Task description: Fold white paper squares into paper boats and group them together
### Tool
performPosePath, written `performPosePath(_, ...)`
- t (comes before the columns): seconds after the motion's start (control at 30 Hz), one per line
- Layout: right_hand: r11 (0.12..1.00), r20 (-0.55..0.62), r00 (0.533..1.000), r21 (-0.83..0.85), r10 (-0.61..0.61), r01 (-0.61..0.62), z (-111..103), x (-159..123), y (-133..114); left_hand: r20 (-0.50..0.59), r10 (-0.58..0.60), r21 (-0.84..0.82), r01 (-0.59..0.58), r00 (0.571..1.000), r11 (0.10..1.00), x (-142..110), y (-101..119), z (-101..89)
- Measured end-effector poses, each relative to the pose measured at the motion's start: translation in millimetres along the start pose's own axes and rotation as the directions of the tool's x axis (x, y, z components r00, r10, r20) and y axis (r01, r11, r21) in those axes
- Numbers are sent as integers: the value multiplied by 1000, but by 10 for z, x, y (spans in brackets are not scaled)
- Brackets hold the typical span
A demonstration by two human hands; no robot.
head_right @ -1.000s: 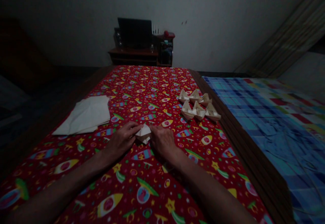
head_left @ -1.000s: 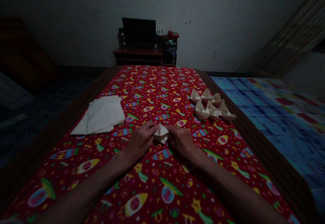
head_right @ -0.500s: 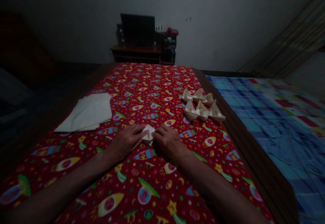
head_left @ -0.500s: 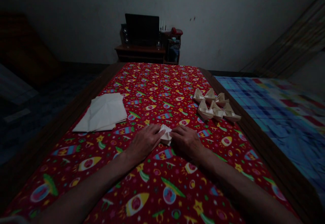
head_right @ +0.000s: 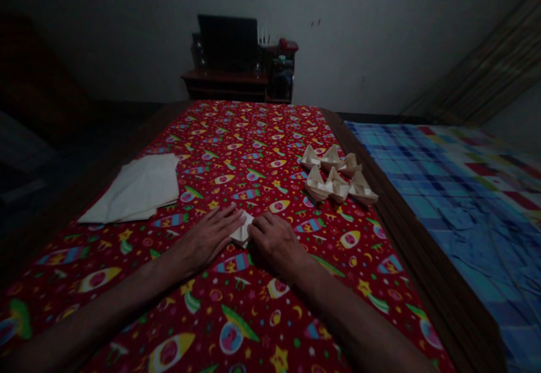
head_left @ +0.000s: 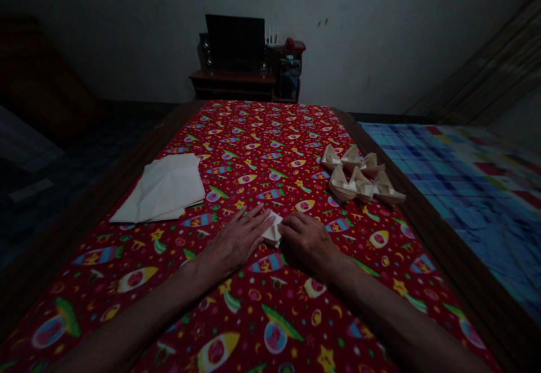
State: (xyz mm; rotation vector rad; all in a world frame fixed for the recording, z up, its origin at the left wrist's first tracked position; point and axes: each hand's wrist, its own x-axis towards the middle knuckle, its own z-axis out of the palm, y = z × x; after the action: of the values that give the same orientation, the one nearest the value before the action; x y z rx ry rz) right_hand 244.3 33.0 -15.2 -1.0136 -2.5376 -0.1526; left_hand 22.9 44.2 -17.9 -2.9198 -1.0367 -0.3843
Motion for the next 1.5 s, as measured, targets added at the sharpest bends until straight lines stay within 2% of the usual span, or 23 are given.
performPosePath(0.23, 1000, 10, 1000, -6, -13, 13, 0, -1, 0, 10, -18, -1, 18, 1000, 1000, 33, -25, -30)
performPosePath(0.4, 998, -26, 998, -40, -56, 55, -36, -24, -7, -114, 17, -61, -24, 993, 998, -20, 30, -36)
performPosePath(0.57, 998, -67, 996, -18, -60, 59, -52, -25, -7, -215, 14, -204, -59, 977, 977, -53, 100, -99)
performPosePath(0.67, 997, -97, 993, 12, -69, 71, -31, -19, 16, -189, -10, -259, -40, 982, 965, -47, 109, -109)
performPosePath(0.77, 993, -76, 993, 61, -91, 96, -1, -17, 41, -169, -26, -270, -21, 985, 963, -39, 107, -103)
performPosePath(1.03, 980, 5, 1000, 196, -31, 30, -62, 17, 15, -162, 1, -154, -26, 987, 988, -34, 113, -100)
performPosePath(1.3, 948, 54, 998, 318, -37, 18, -152, 0, 19, -142, 23, -109, -38, 990, 993, -29, 118, -127)
performPosePath(1.5, 950, 92, 996, 311, -16, -14, -163, 4, 3, -114, 13, -86, -22, 993, 996, -25, 115, -135)
